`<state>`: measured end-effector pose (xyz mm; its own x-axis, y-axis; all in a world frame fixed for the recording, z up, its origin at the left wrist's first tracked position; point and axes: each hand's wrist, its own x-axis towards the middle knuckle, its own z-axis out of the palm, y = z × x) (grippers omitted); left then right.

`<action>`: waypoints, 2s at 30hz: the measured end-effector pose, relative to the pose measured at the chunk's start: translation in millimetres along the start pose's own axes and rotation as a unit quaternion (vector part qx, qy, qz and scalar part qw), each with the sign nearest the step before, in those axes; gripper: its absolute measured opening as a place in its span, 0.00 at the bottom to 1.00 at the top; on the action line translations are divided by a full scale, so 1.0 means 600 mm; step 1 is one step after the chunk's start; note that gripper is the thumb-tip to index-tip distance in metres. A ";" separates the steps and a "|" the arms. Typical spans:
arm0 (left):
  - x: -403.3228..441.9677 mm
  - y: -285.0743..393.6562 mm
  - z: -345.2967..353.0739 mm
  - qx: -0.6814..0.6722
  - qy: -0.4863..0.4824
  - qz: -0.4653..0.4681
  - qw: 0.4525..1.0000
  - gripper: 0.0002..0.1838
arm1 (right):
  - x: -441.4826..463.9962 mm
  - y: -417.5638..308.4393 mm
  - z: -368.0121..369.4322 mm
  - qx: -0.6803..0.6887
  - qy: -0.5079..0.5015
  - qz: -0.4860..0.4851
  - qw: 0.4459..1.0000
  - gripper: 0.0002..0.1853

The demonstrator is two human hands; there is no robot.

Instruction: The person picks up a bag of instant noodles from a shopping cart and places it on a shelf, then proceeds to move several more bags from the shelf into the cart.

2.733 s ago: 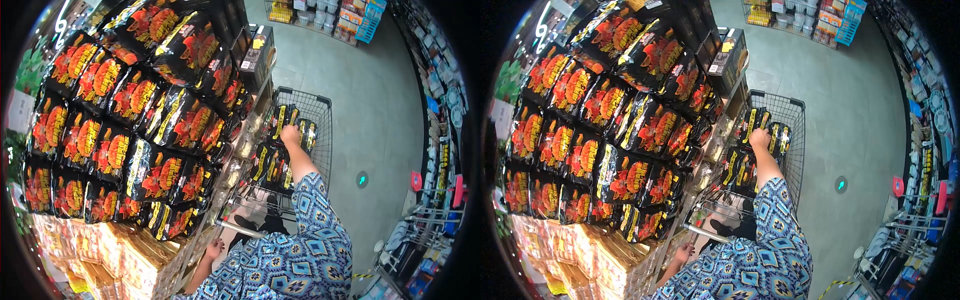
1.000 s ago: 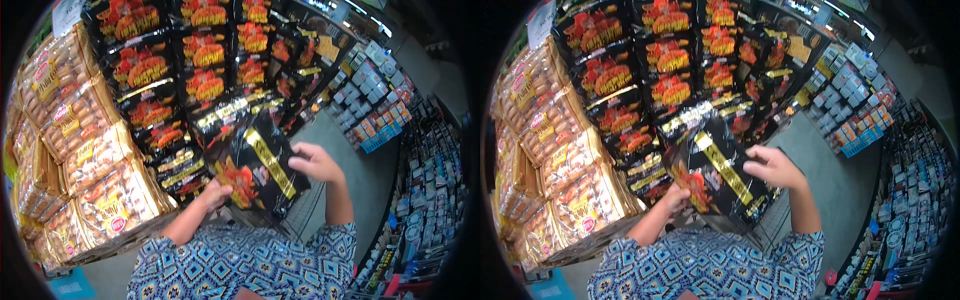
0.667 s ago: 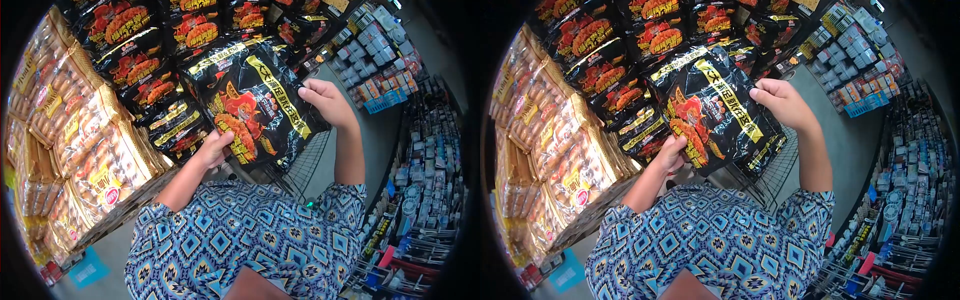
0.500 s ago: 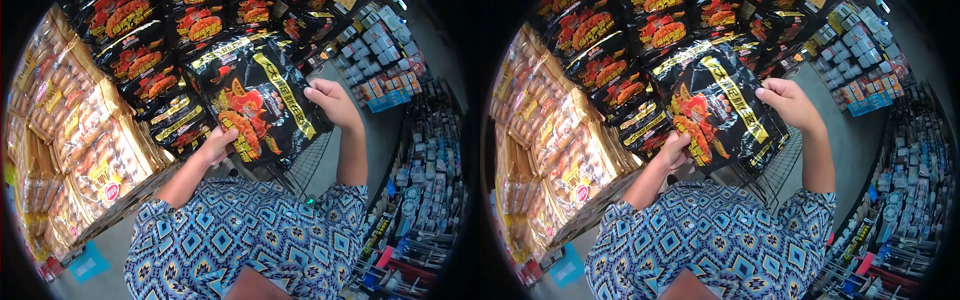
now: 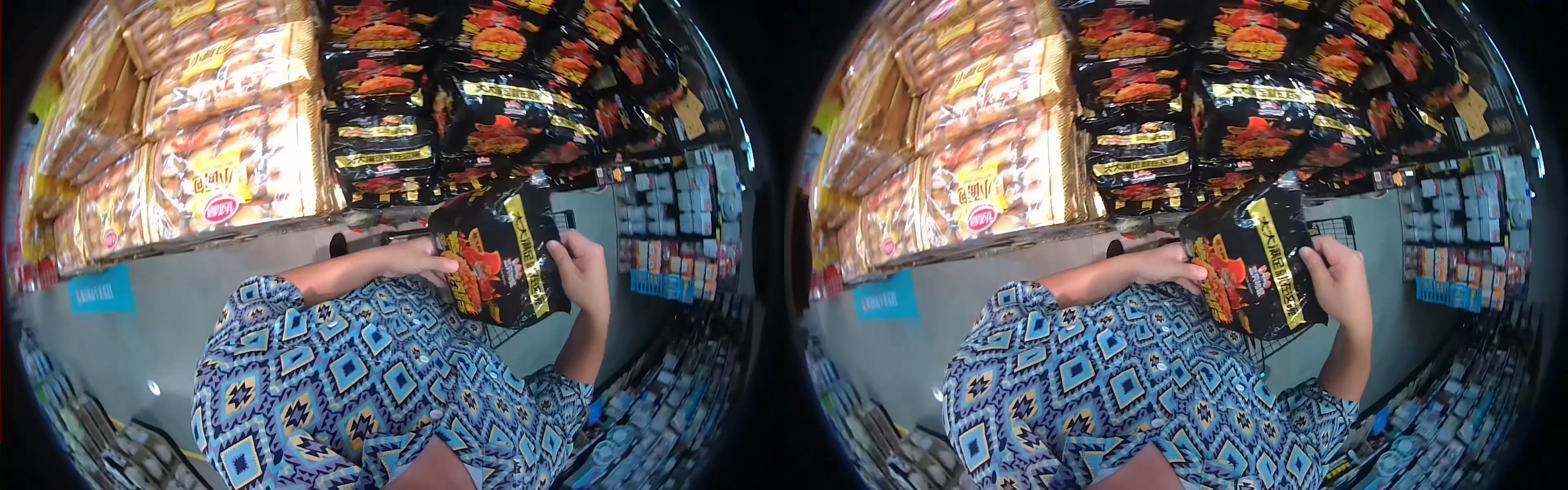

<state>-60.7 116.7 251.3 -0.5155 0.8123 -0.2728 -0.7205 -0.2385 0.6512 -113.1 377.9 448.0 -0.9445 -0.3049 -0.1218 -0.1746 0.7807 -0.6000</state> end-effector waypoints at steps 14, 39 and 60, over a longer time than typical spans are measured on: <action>-0.085 0.168 0.004 0.126 0.457 0.493 0.729 0.10 | 0.276 -0.168 0.030 0.105 0.135 -0.339 0.925 0.08; 0.032 0.078 -0.122 -0.334 0.373 0.358 0.788 0.17 | 0.435 -0.181 0.204 -0.117 0.041 -0.349 0.929 0.09; -0.023 0.027 -0.081 -0.162 0.351 0.354 0.852 0.23 | 0.443 -0.145 0.172 -0.170 -0.021 -0.350 0.921 0.14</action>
<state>-88.3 75.7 231.1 -0.9423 -0.0864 -0.3234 -0.1461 -0.7632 0.6295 -320.4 172.6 386.1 -0.5567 -0.8139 0.1665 -0.8208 0.5078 -0.2616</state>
